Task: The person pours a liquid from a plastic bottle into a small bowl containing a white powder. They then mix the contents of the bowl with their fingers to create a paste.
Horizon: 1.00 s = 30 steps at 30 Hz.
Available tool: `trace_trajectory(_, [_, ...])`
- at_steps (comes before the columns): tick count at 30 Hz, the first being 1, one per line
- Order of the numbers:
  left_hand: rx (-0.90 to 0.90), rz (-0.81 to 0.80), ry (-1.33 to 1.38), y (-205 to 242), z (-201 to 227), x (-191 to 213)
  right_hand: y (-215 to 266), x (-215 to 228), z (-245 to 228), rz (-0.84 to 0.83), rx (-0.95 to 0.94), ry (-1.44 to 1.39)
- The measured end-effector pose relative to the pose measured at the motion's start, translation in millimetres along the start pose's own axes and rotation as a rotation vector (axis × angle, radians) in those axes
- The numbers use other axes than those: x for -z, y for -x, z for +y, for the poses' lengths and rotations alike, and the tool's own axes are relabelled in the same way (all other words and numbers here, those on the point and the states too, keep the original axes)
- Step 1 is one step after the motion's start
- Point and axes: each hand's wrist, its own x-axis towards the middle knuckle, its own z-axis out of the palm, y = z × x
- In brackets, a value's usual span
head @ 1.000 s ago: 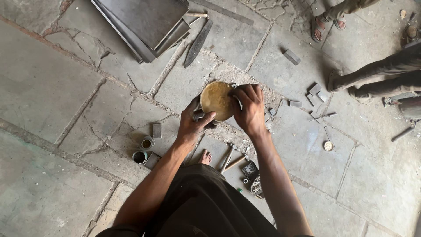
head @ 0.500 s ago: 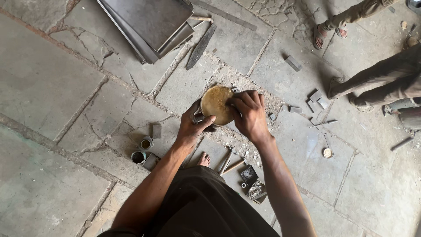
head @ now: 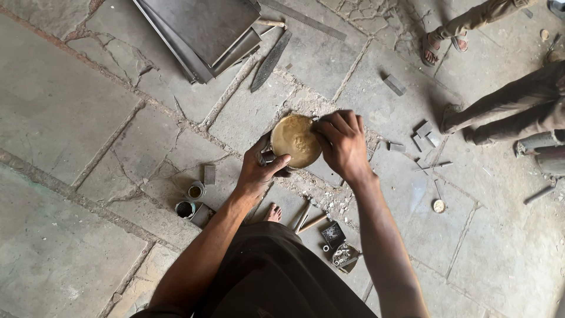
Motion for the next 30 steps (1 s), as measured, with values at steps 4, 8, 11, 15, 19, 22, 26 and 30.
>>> trace_trajectory(4, [-0.041,-0.002,-0.019,2,3,2,-2,-3,-2,-0.014,0.07,-0.024])
trace_trajectory(8, [-0.027,-0.02,-0.029,3,4,1,0,-4,0,-0.015,0.083,0.036])
trace_trajectory(11, [-0.05,-0.016,-0.018,2,6,2,-2,-3,2,0.009,0.03,0.022])
trace_trajectory(15, [-0.02,0.008,-0.027,5,8,0,-4,-1,1,-0.035,0.097,-0.026])
trace_trajectory(19, [0.004,-0.004,-0.045,8,11,-5,-3,2,0,-0.017,0.083,0.0])
trace_trajectory(22, [-0.012,0.017,-0.019,6,15,-4,-6,2,2,-0.036,0.102,-0.04])
trace_trajectory(26, [-0.015,-0.02,-0.052,5,14,-2,-6,1,2,-0.026,0.133,0.014])
trace_trajectory(30, [-0.044,-0.006,0.003,2,13,-2,-7,8,3,-0.028,0.082,-0.007])
